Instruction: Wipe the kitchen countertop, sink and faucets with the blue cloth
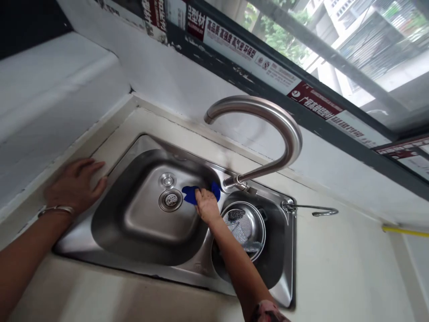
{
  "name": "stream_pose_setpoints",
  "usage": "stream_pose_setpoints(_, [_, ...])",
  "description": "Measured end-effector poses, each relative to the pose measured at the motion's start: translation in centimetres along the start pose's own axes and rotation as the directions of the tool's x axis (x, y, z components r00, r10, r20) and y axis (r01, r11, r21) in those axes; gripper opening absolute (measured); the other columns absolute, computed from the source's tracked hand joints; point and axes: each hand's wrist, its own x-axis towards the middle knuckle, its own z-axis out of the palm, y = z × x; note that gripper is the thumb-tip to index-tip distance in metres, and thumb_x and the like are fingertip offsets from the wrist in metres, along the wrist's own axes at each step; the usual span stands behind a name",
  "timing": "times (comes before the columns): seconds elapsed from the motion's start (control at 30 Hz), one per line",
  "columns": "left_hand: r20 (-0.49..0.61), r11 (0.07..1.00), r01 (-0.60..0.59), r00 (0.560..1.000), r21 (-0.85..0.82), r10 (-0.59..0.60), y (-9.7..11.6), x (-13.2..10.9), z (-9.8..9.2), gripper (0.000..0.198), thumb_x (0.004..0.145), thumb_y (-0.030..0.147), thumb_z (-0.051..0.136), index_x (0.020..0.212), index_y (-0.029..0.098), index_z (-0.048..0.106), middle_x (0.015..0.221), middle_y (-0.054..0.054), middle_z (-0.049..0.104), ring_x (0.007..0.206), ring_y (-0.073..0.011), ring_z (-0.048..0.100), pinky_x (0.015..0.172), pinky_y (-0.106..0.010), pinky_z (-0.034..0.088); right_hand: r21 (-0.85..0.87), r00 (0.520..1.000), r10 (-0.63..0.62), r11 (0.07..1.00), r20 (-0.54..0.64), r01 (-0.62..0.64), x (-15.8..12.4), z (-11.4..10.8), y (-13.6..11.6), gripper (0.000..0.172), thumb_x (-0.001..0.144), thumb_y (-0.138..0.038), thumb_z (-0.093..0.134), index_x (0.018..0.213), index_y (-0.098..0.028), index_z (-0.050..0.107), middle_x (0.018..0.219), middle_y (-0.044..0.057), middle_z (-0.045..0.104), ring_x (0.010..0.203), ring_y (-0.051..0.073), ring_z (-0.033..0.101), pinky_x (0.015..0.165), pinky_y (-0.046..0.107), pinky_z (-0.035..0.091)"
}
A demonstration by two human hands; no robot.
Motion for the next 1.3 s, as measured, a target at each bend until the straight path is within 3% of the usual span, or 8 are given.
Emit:
stream_pose_setpoints(0.17, [0.003, 0.999, -0.027, 1.000, -0.035, 0.027, -0.2, 0.0, -0.1, 0.051, 0.098, 0.056, 0.039, 0.143, 0.036, 0.052, 0.157, -0.005, 0.045, 0.143, -0.0322, 0.046, 0.122, -0.055, 0.040, 0.143, 0.990, -0.134, 0.980, -0.040, 0.139, -4.6, 2.6, -1.2, 0.074, 0.081, -0.015, 0.071, 0.151, -0.007, 0.046, 0.138, 0.024, 0.055, 0.119, 0.034, 0.057, 0.107, 0.048, 0.048])
stream_pose_setpoints(0.27, [0.007, 0.999, -0.025, 1.000, -0.023, 0.026, -0.3, 0.0, 0.0, 0.049, 0.099, 0.056, 0.038, 0.146, 0.042, 0.048, 0.159, -0.001, 0.042, 0.143, -0.0313, 0.046, 0.120, -0.057, 0.042, 0.245, 0.970, -0.151, 0.950, -0.192, 0.196, -7.5, 4.4, -1.8, 0.074, 0.080, -0.017, 0.065, 0.151, -0.012, 0.045, 0.135, 0.021, 0.058, 0.119, 0.035, 0.058, 0.105, 0.051, 0.050])
stream_pose_setpoints(0.43, [0.043, 0.999, 0.019, 0.999, 0.033, -0.021, -0.2, 0.0, 0.0, 0.054, 0.098, 0.057, 0.035, 0.142, 0.031, 0.054, 0.157, -0.006, 0.045, 0.140, -0.0321, 0.049, 0.116, -0.059, 0.046, 0.339, 0.760, 0.154, 0.936, -0.632, 0.092, -10.6, 4.7, -0.3, 0.067, 0.092, -0.020, 0.047, 0.157, -0.020, 0.032, 0.131, 0.017, 0.057, 0.120, 0.034, 0.058, 0.100, 0.055, 0.053])
stream_pose_setpoints(0.5, [0.055, 0.998, 0.025, 0.998, 0.057, -0.028, -0.2, 0.1, 0.1, 0.059, 0.097, 0.057, 0.034, 0.141, 0.024, 0.056, 0.156, -0.009, 0.046, 0.139, -0.0328, 0.049, 0.115, -0.058, 0.047, 0.305, 0.729, 0.222, 0.952, -0.648, -0.019, -9.8, 4.1, 1.2, 0.064, 0.091, -0.020, 0.048, 0.154, -0.021, 0.040, 0.126, 0.016, 0.057, 0.113, 0.032, 0.060, 0.094, 0.051, 0.056])
stream_pose_setpoints(0.77, [0.022, 0.997, -0.050, 0.999, 0.060, 0.049, -1.2, 0.3, 0.9, 0.066, 0.097, 0.058, 0.031, 0.141, 0.016, 0.058, 0.154, -0.013, 0.047, 0.137, -0.0347, 0.050, 0.116, -0.060, 0.045, -0.099, 0.827, 0.034, 0.989, -0.562, -0.107, -2.3, 2.3, 6.0, 0.063, 0.081, -0.016, 0.061, 0.144, -0.016, 0.056, 0.129, 0.019, 0.061, 0.100, 0.031, 0.059, 0.086, 0.041, 0.052])
stream_pose_setpoints(1.03, [-0.004, 0.994, -0.093, 0.996, 0.052, 0.094, -1.5, 0.4, 1.0, 0.063, 0.099, 0.055, 0.031, 0.139, 0.014, 0.059, 0.151, -0.015, 0.049, 0.135, -0.0340, 0.052, 0.116, -0.057, 0.046, -0.333, 0.915, -0.152, 0.943, -0.373, 0.021, 2.7, -0.4, 4.9, 0.044, 0.097, -0.009, 0.053, 0.139, -0.020, 0.060, 0.128, 0.017, 0.064, 0.089, 0.025, 0.056, 0.077, 0.038, 0.044])
stream_pose_setpoints(1.13, [0.005, 0.995, -0.090, 0.996, 0.041, 0.090, -1.6, 0.4, 0.9, 0.061, 0.099, 0.054, 0.034, 0.138, 0.015, 0.059, 0.150, -0.015, 0.050, 0.135, -0.0339, 0.051, 0.116, -0.057, 0.046, -0.288, 0.903, -0.118, 0.958, -0.414, -0.007, 4.7, -3.1, 3.8, 0.046, 0.098, -0.010, 0.052, 0.142, -0.020, 0.059, 0.133, 0.018, 0.062, 0.093, 0.026, 0.055, 0.080, 0.039, 0.043])
stream_pose_setpoints(1.3, [0.007, 0.995, -0.092, 0.996, 0.042, 0.092, -1.5, 0.3, 0.6, 0.060, 0.099, 0.051, 0.034, 0.140, 0.015, 0.058, 0.150, -0.016, 0.049, 0.133, -0.0339, 0.053, 0.113, -0.056, 0.049, -0.205, 0.822, 0.132, 0.935, -0.554, -0.289, 5.2, -6.1, 3.0, 0.048, 0.097, -0.010, 0.051, 0.145, -0.018, 0.055, 0.143, 0.021, 0.054, 0.109, 0.032, 0.051, 0.092, 0.046, 0.040])
